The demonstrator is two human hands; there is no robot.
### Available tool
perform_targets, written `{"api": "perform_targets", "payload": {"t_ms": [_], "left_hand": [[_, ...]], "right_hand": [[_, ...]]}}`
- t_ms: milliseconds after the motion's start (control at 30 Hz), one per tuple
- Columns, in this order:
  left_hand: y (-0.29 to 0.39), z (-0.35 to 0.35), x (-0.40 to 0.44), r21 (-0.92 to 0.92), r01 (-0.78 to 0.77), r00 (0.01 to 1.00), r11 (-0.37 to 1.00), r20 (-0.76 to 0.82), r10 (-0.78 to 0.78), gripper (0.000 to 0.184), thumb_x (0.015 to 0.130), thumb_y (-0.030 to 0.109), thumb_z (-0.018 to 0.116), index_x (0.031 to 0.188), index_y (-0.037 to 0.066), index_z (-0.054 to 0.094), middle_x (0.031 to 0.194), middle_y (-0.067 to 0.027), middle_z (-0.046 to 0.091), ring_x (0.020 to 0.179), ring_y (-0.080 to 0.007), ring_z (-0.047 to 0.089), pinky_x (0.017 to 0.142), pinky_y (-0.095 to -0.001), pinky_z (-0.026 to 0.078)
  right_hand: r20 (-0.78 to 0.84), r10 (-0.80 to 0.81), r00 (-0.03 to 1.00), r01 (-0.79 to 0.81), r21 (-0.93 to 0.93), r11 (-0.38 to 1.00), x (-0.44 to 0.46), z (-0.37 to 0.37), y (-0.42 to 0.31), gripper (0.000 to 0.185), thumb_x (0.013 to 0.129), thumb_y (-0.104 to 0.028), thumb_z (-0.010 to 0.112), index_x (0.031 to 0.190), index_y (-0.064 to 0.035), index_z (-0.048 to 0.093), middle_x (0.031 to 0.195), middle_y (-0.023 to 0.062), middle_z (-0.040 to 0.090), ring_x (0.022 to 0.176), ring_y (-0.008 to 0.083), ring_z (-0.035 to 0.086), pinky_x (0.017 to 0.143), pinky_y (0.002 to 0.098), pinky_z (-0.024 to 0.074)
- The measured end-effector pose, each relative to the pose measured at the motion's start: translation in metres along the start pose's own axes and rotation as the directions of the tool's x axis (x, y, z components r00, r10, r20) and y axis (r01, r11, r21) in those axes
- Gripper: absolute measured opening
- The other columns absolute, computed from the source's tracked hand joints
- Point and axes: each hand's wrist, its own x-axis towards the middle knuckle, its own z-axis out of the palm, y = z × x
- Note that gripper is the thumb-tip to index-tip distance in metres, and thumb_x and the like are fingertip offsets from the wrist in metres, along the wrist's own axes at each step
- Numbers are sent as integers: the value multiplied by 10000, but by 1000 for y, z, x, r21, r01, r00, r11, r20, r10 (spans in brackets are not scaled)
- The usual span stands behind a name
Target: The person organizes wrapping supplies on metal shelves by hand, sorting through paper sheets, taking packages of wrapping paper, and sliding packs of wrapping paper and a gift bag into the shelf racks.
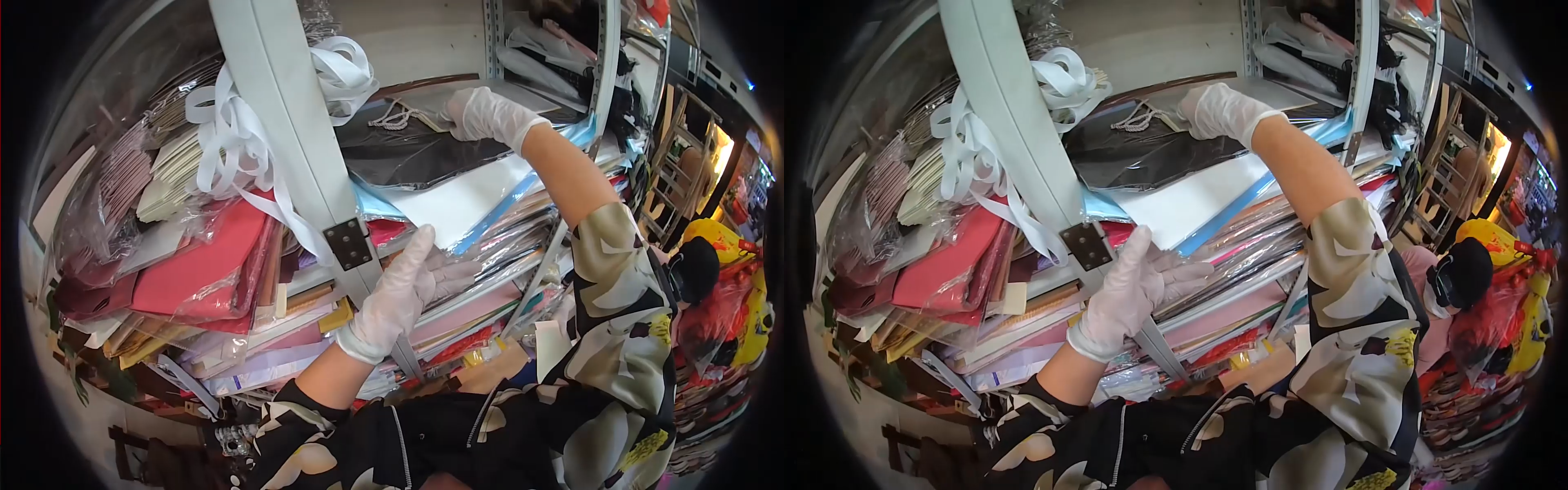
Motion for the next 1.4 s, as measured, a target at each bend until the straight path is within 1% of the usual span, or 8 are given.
{"api": "perform_targets", "payload": {"t_ms": [67, 267, 433, 567, 633, 667, 1000, 1400], "left_hand": [[4, 0, 3, -6, 20, 1000, 1000, -17, -20, 874, 908, 694, 501, 1447, 18, 371, 1315, -283, 541, 1135, -348, 627, 998, -448, 498], [12, -1, 5, 77, 49, 992, 996, -116, -40, 850, 922, 717, 435, 1413, 23, 412, 1245, -274, 594, 1004, -349, 688, 888, -429, 555], [14, -7, 14, 170, 14, 986, 985, -163, 14, 873, 929, 721, 401, 1383, -24, 431, 1205, -319, 595, 965, -384, 694, 844, -421, 562], [13, -9, 12, 180, 62, 959, 982, -284, -8, 910, 927, 722, 400, 1327, -94, 451, 1134, -329, 623, 922, -410, 695, 806, -412, 560], [13, -12, 11, 191, 76, 938, 979, -346, -5, 820, 931, 704, 421, 1087, -86, 573, 1049, -304, 653, 857, -379, 702, 769, -392, 551], [14, -13, 9, 207, 61, 938, 976, -346, 15, 788, 935, 696, 423, 1022, -69, 592, 1029, -299, 658, 839, -368, 704, 759, -388, 550], [23, -10, -15, 179, -57, 956, 982, -275, 105, 628, 1007, 576, 386, 953, -4, 622, 938, -226, 704, 771, -292, 713, 700, -366, 559], [26, 1, -7, 168, -22, 957, 986, -282, 70, 472, 1022, 491, 387, 1010, 54, 563, 941, -213, 716, 769, -273, 709, 712, -356, 519]], "right_hand": [[-64, 14, 998, -21, -104, 994, 0, 9, 2, 347, 828, -263, 685, 1142, -115, 693, 1112, 144, 701, 1060, 344, 655, 900, 411, 530], [-234, 127, 964, -16, 425, 905, -7, 30, 25, 539, 901, -501, 617, 1234, -78, 646, 1264, 139, 647, 1176, 309, 614, 988, 415, 491], [-114, 174, 978, -122, 364, 923, 10, 10, -11, 821, 843, -654, 599, 1410, -68, 497, 1363, 159, 581, 1252, 333, 554, 1034, 404, 447], [-178, 249, 952, -177, 343, 922, 40, 33, -7, 752, 858, -696, 535, 1263, -72, 644, 1283, 129, 644, 1196, 301, 609, 1007, 416, 471], [-96, 160, 982, -132, 251, 959, 46, 25, 1, 761, 848, -719, 521, 1227, -77, 671, 1270, 128, 651, 1187, 302, 614, 1001, 417, 473], [-145, 152, 978, -114, 242, 963, 49, 28, 0, 541, 923, -572, 513, 1174, -131, 700, 1198, 138, 681, 1134, 308, 638, 946, 422, 499], [-406, 54, 912, 36, 210, 977, -12, 5, -2, 284, 956, -317, 531, 1062, -115, 700, 988, 131, 716, 918, 367, 681, 788, 458, 544], [-651, 6, 759, 350, 415, 840, -154, 49, -9, 236, 897, -215, 655, 1121, -144, 682, 805, 107, 687, 748, 295, 678, 657, 363, 538]]}}
